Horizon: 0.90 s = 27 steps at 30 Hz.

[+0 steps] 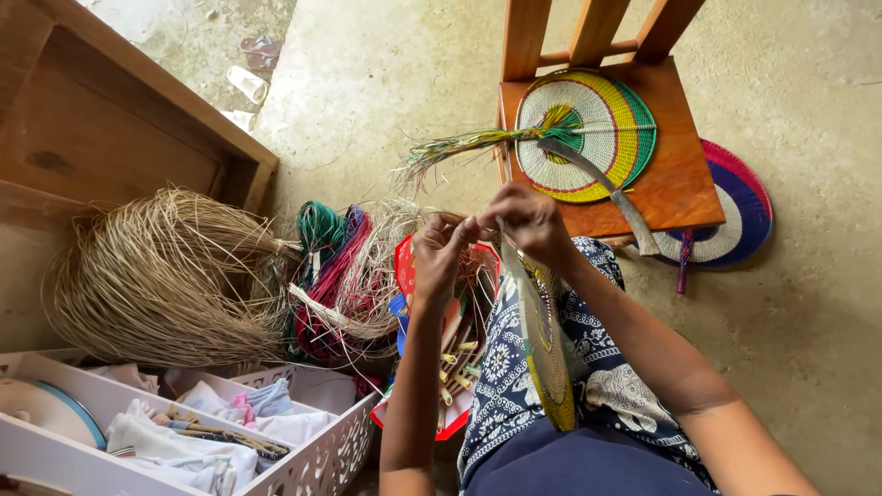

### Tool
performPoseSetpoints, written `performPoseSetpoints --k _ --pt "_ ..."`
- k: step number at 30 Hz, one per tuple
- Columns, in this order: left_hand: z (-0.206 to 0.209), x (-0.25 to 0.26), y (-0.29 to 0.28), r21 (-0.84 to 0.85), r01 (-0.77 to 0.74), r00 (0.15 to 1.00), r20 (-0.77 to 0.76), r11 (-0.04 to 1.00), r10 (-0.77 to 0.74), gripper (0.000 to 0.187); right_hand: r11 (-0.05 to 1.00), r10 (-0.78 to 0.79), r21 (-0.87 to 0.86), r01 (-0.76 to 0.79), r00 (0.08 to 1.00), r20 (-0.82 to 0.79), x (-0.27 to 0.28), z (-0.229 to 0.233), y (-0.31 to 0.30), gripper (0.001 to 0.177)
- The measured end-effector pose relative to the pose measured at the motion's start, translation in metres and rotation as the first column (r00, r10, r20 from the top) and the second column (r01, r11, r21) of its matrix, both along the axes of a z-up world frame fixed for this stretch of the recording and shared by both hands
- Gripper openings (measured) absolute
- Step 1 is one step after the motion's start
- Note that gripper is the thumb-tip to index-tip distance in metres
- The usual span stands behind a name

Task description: Weaving colored fibers into a circular frame to create a fan and trimming excess with a knife.

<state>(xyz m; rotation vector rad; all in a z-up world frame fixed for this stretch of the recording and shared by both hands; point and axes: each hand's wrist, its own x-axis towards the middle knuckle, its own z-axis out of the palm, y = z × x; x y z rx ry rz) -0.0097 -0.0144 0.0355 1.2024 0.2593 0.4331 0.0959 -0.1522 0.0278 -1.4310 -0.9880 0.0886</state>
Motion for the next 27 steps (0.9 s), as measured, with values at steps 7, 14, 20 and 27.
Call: performPoseSetpoints --k 7,14,20,27 --pt "0.012 -0.002 0.013 0.754 -0.234 0.968 0.242 0.614 0.073 0.009 0.996 0.005 -0.083 -0.02 0.984 -0.177 0.038 -0.012 0.046 0.007" --pt "-0.021 -0.003 0.02 0.508 -0.19 0.98 0.143 0.84 0.135 0.014 0.996 0.007 -0.091 -0.01 1.0 -0.03 0.016 0.005 0.009 0.015" --pt "0.0 -0.012 0.012 -0.041 -0.032 0.999 0.031 0.999 0.033 0.016 0.981 0.195 -0.002 -0.195 0.981 -0.005 -0.006 0.021 0.015 0.019" --pt "0.005 -0.007 0.018 0.68 -0.303 0.946 0.299 0.668 0.125 0.006 0.992 0.005 -0.125 -0.025 0.988 -0.154 0.036 -0.009 0.061 0.007"
